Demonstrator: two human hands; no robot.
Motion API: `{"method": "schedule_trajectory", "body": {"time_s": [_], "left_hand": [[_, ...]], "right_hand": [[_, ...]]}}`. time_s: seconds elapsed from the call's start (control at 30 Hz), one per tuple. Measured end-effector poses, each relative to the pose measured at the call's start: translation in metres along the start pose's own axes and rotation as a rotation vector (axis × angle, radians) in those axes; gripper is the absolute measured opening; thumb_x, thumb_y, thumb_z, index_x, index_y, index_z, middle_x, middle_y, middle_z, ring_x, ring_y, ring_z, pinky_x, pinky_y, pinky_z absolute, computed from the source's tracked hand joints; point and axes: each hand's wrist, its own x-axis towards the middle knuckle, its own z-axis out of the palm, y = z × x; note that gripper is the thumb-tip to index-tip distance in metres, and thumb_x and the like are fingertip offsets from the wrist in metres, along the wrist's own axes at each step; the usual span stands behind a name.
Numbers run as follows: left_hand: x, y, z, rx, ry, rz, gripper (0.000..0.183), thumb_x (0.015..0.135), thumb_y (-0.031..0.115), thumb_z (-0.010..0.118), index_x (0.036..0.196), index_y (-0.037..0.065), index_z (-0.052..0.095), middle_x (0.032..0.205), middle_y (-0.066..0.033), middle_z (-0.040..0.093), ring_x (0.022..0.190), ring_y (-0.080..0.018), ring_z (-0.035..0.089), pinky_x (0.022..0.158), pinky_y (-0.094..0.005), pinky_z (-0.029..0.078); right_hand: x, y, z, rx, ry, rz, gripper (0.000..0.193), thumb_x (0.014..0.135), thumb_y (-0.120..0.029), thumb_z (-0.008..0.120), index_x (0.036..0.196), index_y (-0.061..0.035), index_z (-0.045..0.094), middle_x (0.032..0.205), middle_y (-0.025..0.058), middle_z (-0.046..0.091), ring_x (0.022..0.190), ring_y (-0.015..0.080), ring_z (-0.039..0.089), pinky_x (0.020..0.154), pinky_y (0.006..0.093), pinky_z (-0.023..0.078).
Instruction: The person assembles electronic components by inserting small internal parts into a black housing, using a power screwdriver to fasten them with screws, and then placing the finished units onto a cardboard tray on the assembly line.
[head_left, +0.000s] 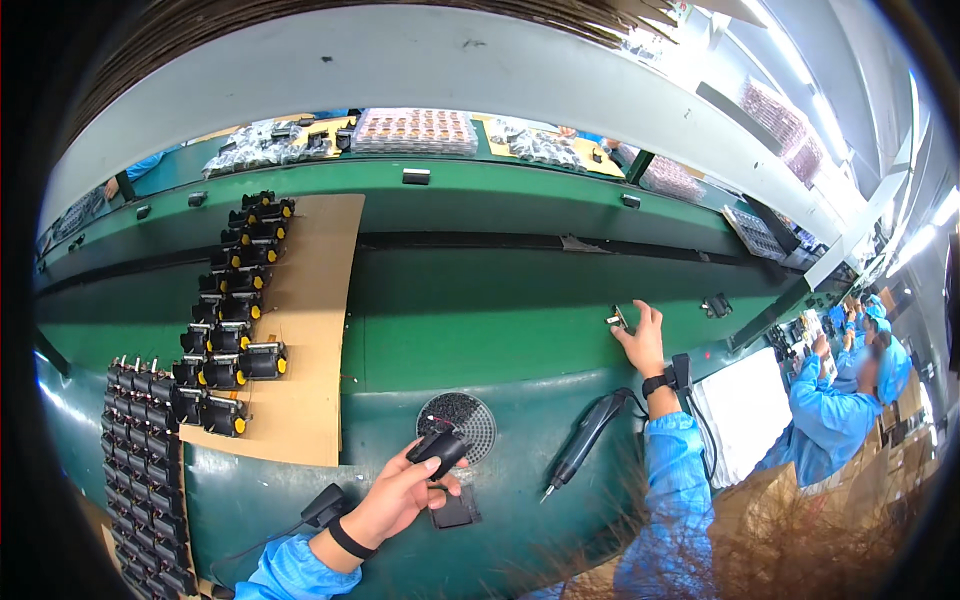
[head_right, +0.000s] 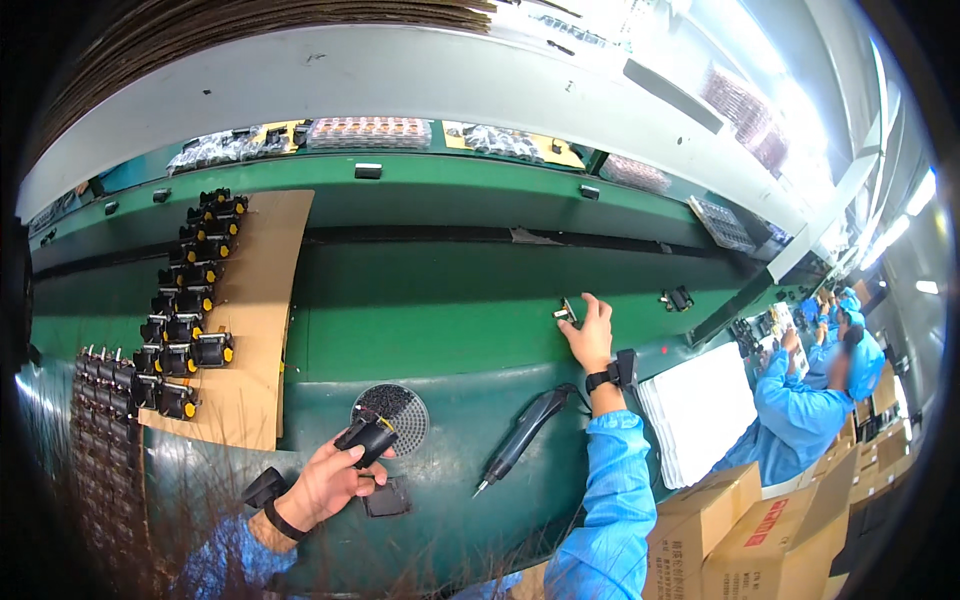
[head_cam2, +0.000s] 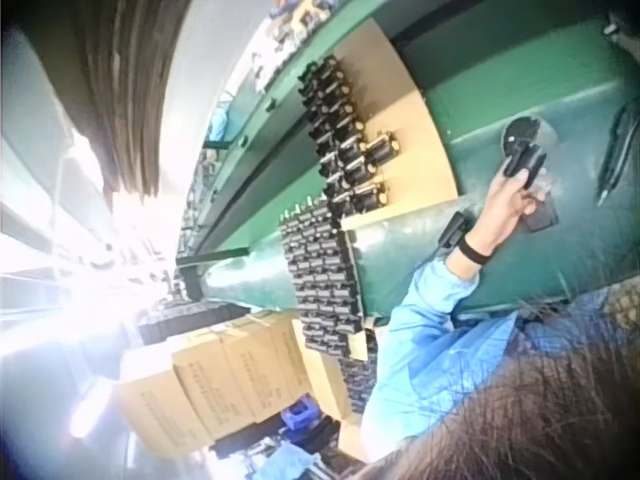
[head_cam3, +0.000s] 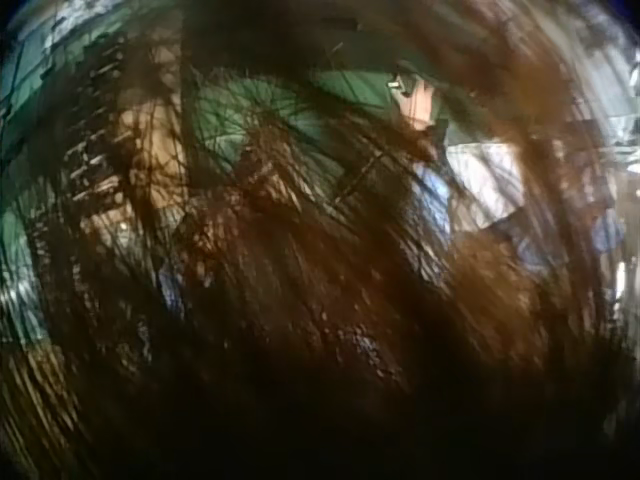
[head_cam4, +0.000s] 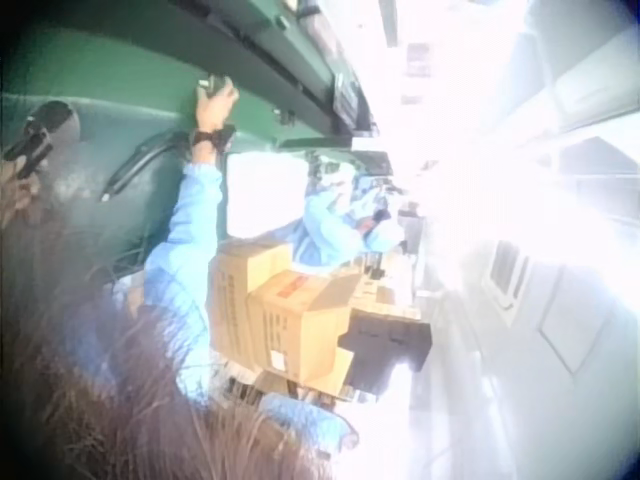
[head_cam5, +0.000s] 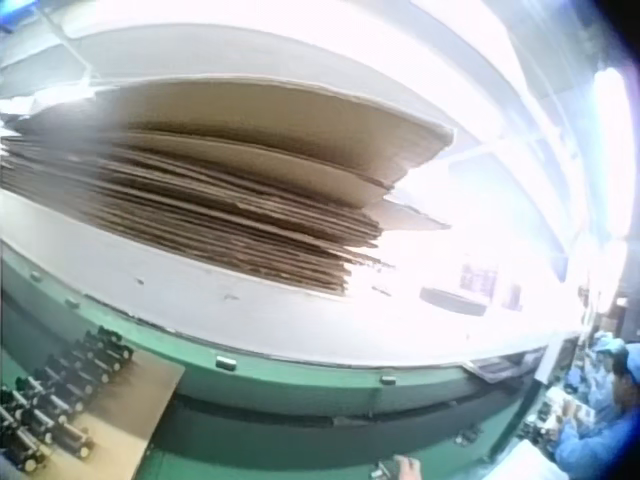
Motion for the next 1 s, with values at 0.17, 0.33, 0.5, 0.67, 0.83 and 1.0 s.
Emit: {"method": "schedule_trajectory", "body": {"time_s": [0.17, 0.33, 0.5, 0.67, 0.83, 1.0], "left_hand": [[-0.011, 0.000, -0.015, -0.006, 0.042, 0.093, 0.041, 0.107, 0.019, 0.056, 0.144, 0.008, 0.046, 0.131, -0.0139, 0.062, 0.100, -0.0225, 0.066, 0.071, -0.0304, 0.049], [-0.015, 0.000, -0.020, -0.041, 0.094, 0.122, 0.048, 0.102, 0.017, 0.063, 0.146, 0.008, 0.046, 0.130, -0.0146, 0.064, 0.097, -0.0245, 0.067, 0.072, -0.0304, 0.051], [-0.019, 0.001, -0.022, -0.090, 0.050, 0.116, 0.049, 0.102, 0.008, 0.061, 0.148, 0.009, 0.046, 0.134, -0.0139, 0.063, 0.100, -0.0194, 0.061, 0.071, -0.0279, 0.048], [-0.017, 0.000, -0.026, -0.076, -0.005, 0.148, 0.052, 0.104, 0.011, 0.058, 0.154, 0.010, 0.044, 0.139, -0.0105, 0.061, 0.105, -0.0162, 0.060, 0.076, -0.0285, 0.046], [-0.025, -0.002, -0.034, -0.165, -0.042, 0.195, 0.053, 0.107, 0.024, 0.055, 0.157, 0.011, 0.041, 0.146, -0.0106, 0.057, 0.109, -0.0159, 0.060, 0.082, -0.0302, 0.048], [-0.020, -0.009, -0.030, -0.111, -0.088, 0.250, 0.063, 0.112, 0.030, 0.049, 0.167, 0.011, 0.025, 0.158, -0.0080, 0.049, 0.128, -0.0200, 0.057, 0.090, -0.0343, 0.051]], "right_hand": [[-0.002, 0.011, 0.003, 0.228, -0.276, 0.128, 0.027, 0.096, -0.021, 0.071, 0.117, -0.0033, 0.074, 0.106, 0.0163, 0.070, 0.094, 0.0324, 0.071, 0.085, 0.0424, 0.057], [0.001, -0.059, -0.022, 0.315, -0.253, 0.014, 0.027, 0.101, -0.027, 0.065, 0.107, -0.0035, 0.076, 0.081, 0.0187, 0.071, 0.076, 0.0326, 0.071, 0.072, 0.0419, 0.054], [0.004, -0.087, -0.012, 0.295, -0.234, 0.052, 0.027, 0.101, -0.030, 0.067, 0.110, -0.0052, 0.073, 0.084, 0.0156, 0.073, 0.077, 0.0344, 0.072, 0.069, 0.0422, 0.054], [0.004, -0.080, -0.001, 0.062, -0.107, -0.175, 0.027, 0.098, -0.021, 0.070, 0.121, -0.0069, 0.072, 0.083, 0.0135, 0.073, 0.070, 0.0258, 0.074, 0.069, 0.0386, 0.058], [-0.007, -0.113, -0.005, 0.358, -0.285, 0.036, 0.044, 0.098, -0.011, 0.067, 0.142, -0.0078, 0.062, 0.094, 0.0157, 0.075, 0.079, 0.0272, 0.074, 0.075, 0.0376, 0.059], [-0.073, -0.231, -0.082, 1.182, -0.366, 0.196, 0.041, 0.096, 0.002, 0.065, 0.135, -0.0023, 0.054, 0.080, 0.0012, 0.061, 0.072, 0.0106, 0.065, 0.068, 0.0243, 0.055]]}}
